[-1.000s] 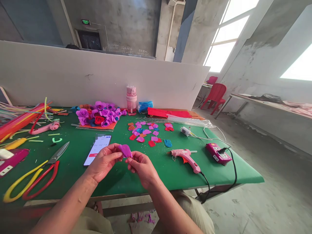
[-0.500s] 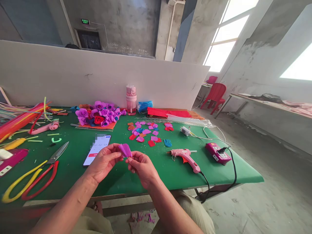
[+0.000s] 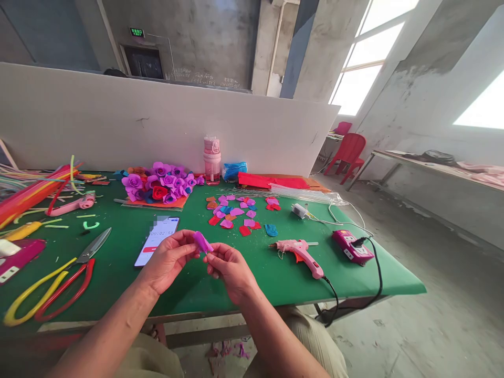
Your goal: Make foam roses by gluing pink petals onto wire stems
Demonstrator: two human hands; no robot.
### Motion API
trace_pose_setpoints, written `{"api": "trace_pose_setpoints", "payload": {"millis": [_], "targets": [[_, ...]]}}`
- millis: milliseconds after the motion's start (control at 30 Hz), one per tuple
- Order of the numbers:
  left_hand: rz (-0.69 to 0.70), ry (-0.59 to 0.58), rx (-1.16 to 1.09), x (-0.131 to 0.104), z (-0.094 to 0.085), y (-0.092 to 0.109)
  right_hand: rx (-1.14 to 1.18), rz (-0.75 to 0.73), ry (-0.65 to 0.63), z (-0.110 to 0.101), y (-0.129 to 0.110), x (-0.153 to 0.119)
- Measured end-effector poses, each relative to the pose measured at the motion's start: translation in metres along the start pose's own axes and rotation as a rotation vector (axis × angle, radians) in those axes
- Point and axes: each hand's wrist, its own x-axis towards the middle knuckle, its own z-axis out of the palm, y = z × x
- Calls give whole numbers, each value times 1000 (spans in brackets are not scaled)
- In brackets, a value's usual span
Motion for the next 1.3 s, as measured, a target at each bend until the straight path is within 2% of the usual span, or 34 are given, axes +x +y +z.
{"api": "trace_pose_setpoints", "payload": {"millis": [200, 367, 567, 867, 1300], "targets": [[18, 1, 43, -1, 0, 2, 23, 3, 4, -2, 0, 2], [29, 93, 62, 3, -4, 3, 128, 56, 19, -2, 0, 3], [-15, -101, 198, 2, -2, 2, 243, 106, -1, -1, 1, 5], [-5, -70, 224, 2, -1, -2, 243, 96, 9, -3, 0, 4], [-19, -34, 170, -1, 5, -3, 103, 28, 36, 0, 1, 2]]}}
